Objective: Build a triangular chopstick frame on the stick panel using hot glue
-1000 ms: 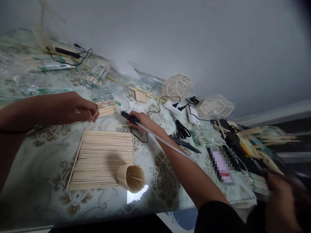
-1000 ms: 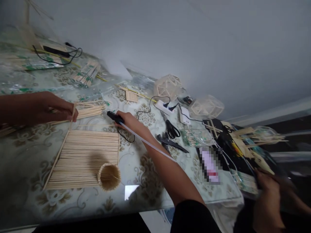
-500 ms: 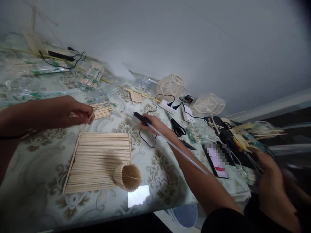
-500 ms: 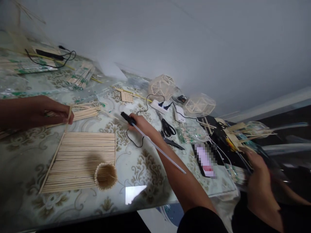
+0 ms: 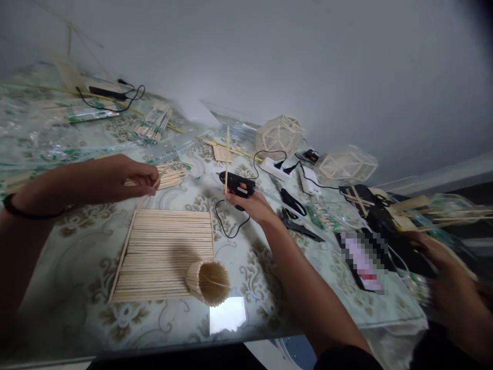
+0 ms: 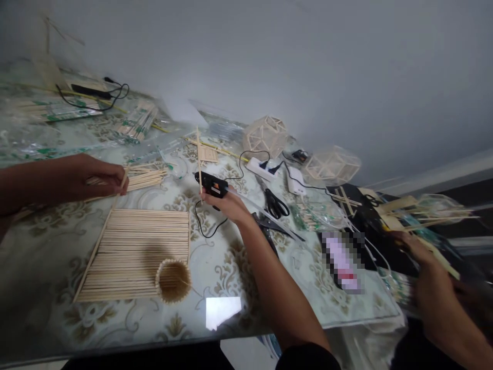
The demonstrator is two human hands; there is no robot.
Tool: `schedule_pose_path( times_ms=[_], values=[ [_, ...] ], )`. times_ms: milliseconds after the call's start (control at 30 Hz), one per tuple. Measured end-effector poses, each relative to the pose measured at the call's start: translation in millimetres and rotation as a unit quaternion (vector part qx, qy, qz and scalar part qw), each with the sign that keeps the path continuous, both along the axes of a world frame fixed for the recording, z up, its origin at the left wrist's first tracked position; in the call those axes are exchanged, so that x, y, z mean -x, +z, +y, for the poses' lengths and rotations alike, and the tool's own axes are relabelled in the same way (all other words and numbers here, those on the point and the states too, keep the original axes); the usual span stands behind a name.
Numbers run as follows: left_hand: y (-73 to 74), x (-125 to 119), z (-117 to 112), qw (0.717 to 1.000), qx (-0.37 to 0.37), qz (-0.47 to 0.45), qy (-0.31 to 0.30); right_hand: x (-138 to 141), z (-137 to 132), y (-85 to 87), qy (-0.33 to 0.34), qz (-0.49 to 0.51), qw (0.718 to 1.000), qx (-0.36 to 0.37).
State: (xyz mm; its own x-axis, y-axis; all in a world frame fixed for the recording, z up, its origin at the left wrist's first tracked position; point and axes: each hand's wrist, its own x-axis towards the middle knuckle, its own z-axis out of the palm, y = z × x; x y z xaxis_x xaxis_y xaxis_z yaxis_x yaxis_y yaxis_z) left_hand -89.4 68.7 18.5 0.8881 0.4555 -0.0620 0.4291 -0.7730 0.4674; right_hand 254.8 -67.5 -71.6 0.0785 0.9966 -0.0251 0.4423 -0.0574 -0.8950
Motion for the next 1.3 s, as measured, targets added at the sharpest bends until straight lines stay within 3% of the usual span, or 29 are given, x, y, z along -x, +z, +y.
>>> schedule_pose_path(
  times_ms=[100,433,800,1000,1300],
  values=[
    [2.2,-1,-2,0.998,0.045,0.043,-0.027,14,-3,-3.5,-0.003,-0.008,1.000,0.020],
    [6.5,-7,-6,0.998,0.053,0.000,-0.030,32,-6,-9.9,0.021,-0.022,0.998,0.051],
    [1.6,-7,-5,0.998,0.040,-0.033,-0.032,27,-8,-21.3,0.036,-0.040,0.998,0.036],
    [-8.1,-7,2,0.997,0.027,-0.068,-0.034,26,-10,-23.8,0.025,-0.041,0.998,0.033],
    [-8.7,-9,-3,0.991,0.075,-0.102,-0.030,28,-11,-21.7,0.044,-0.058,0.997,0.029]
  ],
)
